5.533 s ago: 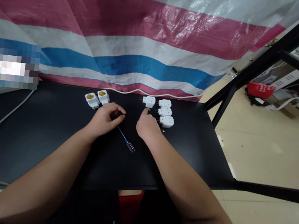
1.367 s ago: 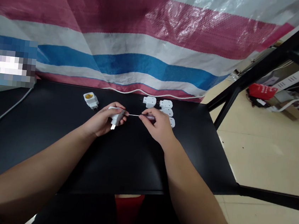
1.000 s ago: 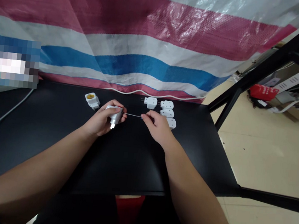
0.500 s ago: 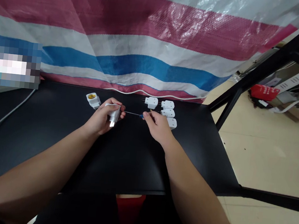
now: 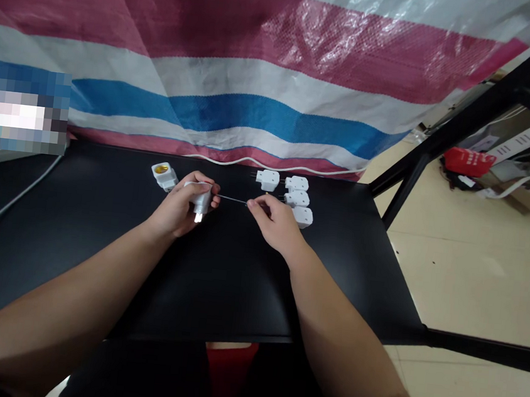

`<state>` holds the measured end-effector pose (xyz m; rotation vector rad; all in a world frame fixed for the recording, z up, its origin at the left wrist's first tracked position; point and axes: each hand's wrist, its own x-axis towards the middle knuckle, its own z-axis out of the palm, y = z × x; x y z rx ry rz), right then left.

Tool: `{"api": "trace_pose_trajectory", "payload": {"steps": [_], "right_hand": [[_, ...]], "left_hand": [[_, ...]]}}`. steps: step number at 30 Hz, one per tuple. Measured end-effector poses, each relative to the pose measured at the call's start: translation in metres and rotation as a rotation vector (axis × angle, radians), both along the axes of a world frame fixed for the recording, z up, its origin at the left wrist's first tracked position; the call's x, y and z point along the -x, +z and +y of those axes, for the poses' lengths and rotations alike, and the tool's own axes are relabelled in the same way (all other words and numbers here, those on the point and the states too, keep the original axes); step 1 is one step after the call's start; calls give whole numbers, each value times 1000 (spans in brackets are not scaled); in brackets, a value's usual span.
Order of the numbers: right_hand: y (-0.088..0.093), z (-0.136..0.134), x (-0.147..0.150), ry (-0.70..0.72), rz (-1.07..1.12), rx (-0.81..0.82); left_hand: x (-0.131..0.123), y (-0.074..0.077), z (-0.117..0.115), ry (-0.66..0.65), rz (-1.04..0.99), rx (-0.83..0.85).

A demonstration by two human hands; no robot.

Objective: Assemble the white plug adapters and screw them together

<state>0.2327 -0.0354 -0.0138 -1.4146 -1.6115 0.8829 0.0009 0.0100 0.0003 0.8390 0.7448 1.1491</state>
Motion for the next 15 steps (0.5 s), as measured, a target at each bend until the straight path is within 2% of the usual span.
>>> {"api": "trace_pose_trajectory", "payload": {"steps": [3, 7, 9, 15], "right_hand": [[0, 1, -1, 12, -4, 26], [4, 0, -2, 23, 11, -110], [3, -1, 0, 35, 30, -126], [1, 0, 5, -11, 13, 32]], "left_hand": [[0, -1, 0, -7, 11, -10], [-1, -2, 1, -19, 24, 26], [-1, -3, 1, -10, 26, 27], [-1, -4, 2, -1, 26, 0]]}}
